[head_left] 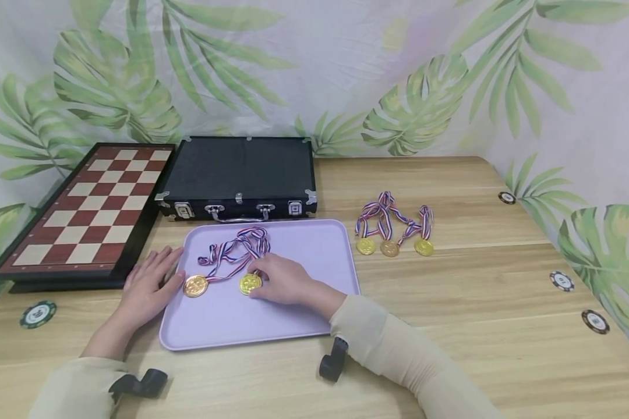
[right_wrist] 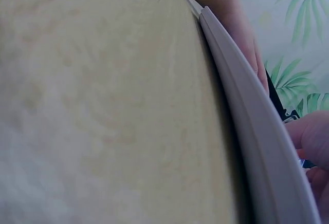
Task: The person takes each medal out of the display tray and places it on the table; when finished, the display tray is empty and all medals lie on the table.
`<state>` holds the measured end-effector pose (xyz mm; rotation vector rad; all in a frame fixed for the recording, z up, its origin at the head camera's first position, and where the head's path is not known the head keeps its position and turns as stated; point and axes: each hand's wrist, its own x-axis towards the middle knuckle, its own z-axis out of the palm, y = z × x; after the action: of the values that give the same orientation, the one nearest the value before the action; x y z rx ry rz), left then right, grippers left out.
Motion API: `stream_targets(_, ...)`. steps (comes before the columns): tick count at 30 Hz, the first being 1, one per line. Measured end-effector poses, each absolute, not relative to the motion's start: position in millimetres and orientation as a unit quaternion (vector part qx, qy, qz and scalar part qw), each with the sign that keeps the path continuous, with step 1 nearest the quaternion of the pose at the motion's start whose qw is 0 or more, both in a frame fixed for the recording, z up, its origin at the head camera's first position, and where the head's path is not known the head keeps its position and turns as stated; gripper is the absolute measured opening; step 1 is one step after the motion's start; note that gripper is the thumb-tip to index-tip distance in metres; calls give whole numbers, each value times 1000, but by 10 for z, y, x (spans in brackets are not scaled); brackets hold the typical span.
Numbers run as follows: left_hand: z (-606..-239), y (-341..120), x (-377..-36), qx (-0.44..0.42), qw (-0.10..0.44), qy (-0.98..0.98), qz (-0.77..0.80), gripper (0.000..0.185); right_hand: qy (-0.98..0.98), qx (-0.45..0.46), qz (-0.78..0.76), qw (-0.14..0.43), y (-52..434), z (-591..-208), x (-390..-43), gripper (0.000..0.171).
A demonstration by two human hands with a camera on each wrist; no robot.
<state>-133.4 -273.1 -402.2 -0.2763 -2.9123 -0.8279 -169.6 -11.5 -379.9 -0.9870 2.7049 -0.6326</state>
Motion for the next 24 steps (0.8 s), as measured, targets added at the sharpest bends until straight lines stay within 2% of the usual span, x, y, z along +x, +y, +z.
stream_targets(12, -4032, -2743, -1298, -91, 53, -954, -280, 51, 843, -418, -304, 151, -78, -3793, -1642, 42)
stream_targets(19, -4045, -2731, -1312, -94, 56, -954, -280, 51, 829, -408, -349, 156, 319, -3498, -1656, 60)
stream_targets(24, -4029, -2730, -1320, -95, 56, -954, -279, 51, 786, -421, -425, 153, 671, -3351, -1712, 50)
